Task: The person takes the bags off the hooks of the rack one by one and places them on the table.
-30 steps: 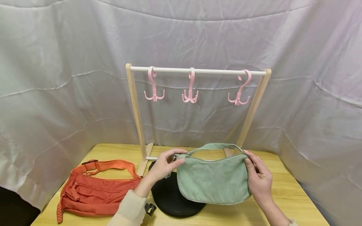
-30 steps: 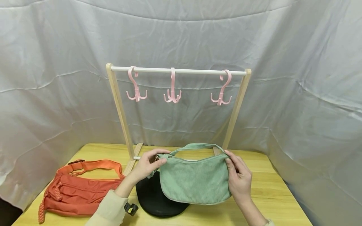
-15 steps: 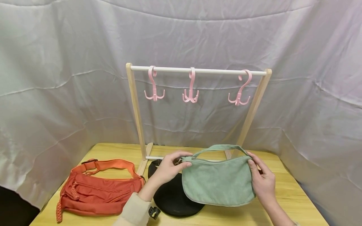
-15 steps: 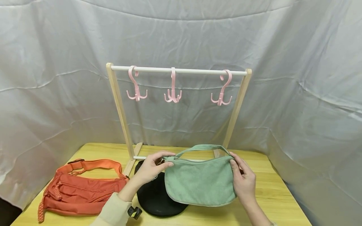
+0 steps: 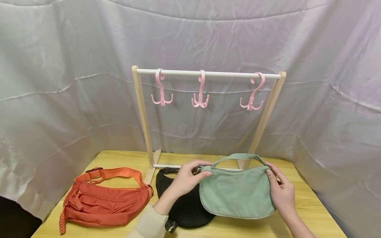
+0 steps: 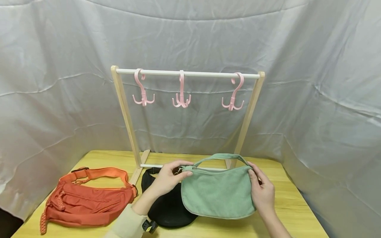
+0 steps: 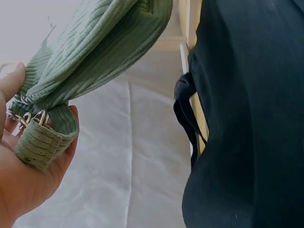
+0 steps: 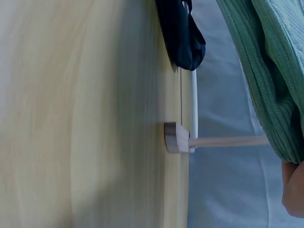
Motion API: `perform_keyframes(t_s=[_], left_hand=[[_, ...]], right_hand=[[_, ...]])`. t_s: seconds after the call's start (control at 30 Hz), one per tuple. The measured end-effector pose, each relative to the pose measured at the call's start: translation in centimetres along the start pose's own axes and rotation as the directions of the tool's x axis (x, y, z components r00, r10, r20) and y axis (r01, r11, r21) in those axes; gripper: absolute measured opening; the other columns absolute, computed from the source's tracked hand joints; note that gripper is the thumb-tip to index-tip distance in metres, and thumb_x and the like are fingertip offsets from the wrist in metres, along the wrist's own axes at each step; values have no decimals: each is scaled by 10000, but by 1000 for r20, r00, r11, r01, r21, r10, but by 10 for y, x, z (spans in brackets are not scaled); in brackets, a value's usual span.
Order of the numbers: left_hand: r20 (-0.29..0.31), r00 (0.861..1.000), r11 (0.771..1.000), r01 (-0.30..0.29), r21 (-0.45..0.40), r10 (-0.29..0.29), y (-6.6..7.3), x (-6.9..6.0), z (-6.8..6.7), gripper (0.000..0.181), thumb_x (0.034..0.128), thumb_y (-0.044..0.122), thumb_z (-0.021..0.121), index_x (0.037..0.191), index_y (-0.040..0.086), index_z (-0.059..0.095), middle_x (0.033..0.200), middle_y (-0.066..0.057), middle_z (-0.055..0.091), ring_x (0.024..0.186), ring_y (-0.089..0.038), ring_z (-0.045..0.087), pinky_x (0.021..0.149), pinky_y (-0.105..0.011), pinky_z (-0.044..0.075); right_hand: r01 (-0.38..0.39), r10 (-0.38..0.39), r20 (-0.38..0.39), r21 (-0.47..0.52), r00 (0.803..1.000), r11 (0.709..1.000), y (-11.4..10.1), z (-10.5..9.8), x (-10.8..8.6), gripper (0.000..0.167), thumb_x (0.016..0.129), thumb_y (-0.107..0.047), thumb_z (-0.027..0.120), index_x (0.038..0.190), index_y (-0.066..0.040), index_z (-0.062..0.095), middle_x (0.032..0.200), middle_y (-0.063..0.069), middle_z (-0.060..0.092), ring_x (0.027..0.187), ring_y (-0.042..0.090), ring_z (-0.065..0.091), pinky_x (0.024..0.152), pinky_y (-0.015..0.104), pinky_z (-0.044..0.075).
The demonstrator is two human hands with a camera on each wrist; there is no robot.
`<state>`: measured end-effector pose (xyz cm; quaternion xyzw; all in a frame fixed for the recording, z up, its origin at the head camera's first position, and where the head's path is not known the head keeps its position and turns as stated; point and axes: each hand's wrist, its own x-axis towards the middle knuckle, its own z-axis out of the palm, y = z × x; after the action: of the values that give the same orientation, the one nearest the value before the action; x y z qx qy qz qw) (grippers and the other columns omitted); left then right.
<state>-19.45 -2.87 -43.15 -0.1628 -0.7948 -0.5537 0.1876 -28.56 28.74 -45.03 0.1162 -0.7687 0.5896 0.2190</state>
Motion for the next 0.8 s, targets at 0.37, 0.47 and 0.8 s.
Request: perform_keyframes(t_s=[0.37, 0.47, 0.8], left_hand=[[-2, 999, 999, 52, 5, -52, 4, 6, 26, 305, 944, 253, 790, 1243, 199, 768, 1016, 85, 710, 651, -48, 428, 601, -195, 426], [11, 997, 997, 78, 4, -78, 6, 6, 31, 306, 947, 278, 786, 1245, 214, 767, 1026, 63, 714, 654, -38, 434, 617, -199, 441], [60, 994, 995, 95, 12, -96, 3, 9, 54, 325, 935, 320, 794, 1247, 231, 770, 1260, 80, 727, 1013, -42, 621, 854, -245, 523]], right_hand=[[-29, 29, -2, -108, 1000, 994, 14, -20, 0, 306, 1044, -223, 662, 1337, -169, 731, 1232, -290, 671, 1003, -99, 582, 772, 58, 440], [-48, 49, 1, -134, 999, 990, 17, -26, 1, 315, 1042, -251, 666, 1342, -180, 729, 1215, -324, 656, 1016, -126, 567, 786, 51, 421], [-42, 44, 5, -219, 999, 975, 34, -48, 3, 327, 1026, -263, 691, 1341, -181, 729, 1140, -423, 607, 842, -91, 550, 710, 50, 416]])
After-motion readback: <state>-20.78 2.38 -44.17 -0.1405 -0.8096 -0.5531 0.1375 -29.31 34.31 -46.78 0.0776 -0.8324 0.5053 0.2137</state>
